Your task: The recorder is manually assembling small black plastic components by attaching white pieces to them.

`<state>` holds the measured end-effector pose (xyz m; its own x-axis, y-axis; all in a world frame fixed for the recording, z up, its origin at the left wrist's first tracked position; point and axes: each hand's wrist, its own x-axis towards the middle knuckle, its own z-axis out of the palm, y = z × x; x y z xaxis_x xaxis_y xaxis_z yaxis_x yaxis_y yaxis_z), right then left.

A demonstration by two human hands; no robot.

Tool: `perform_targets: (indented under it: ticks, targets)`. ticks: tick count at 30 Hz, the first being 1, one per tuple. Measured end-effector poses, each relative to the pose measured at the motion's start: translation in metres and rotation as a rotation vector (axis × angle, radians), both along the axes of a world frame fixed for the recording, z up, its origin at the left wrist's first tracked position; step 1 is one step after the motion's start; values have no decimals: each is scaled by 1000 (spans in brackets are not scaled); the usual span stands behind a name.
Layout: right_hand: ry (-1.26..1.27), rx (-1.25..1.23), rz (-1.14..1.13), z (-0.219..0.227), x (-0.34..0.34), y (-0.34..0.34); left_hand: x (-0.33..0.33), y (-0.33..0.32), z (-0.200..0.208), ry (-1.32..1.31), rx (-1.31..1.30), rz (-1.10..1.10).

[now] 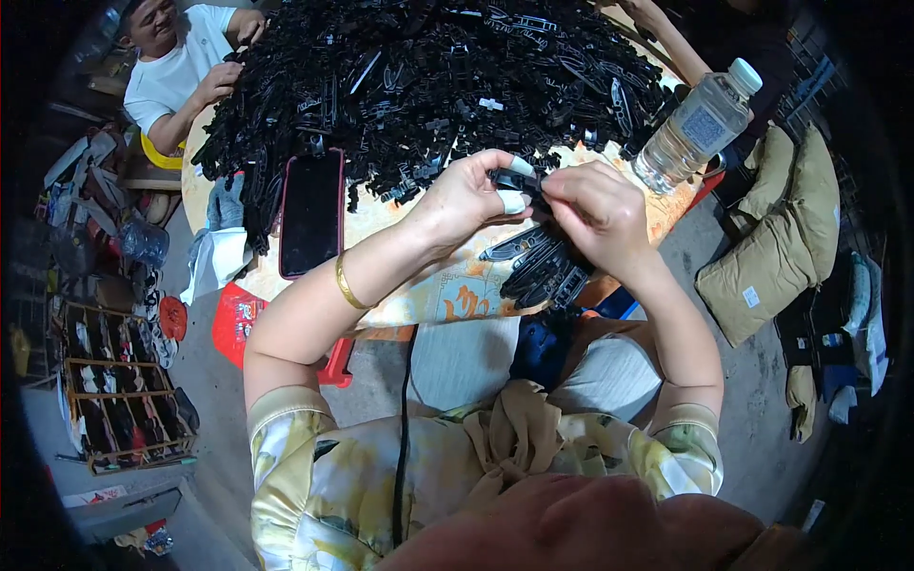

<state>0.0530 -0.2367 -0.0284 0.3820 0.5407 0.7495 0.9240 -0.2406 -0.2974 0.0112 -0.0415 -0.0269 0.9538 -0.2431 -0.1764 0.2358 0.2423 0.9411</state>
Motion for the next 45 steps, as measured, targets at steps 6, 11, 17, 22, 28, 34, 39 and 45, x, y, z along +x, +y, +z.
perform_targets:
  ticks: [6,11,17,22,28,34,39,45]
  targets:
    - [-182,-85,-30,5,-7,2,0,1,-4,-68,11,-2]
    - [-272,-144,-61,9,-14,7,-3,1,2,-68,-49,33]
    - [875,-199,-80,-1,1,-2,-10,-4,5,-323,186,36]
    - [834,-167,-93,-4,3,-2,-10,-5,-1,-317,115,24]
    - [189,-181,-305,22,52,-11,1,-5,-14,-225,429,-171]
    - [-321,-480,-363,9,85,6,-8,-4,0,-684,894,-143]
    - [-319,-260,-234,20,84,7,-8,-4,-2,-553,682,-127]
    - [-37,-107,18,18,43,30,12,0,-12,-565,471,330]
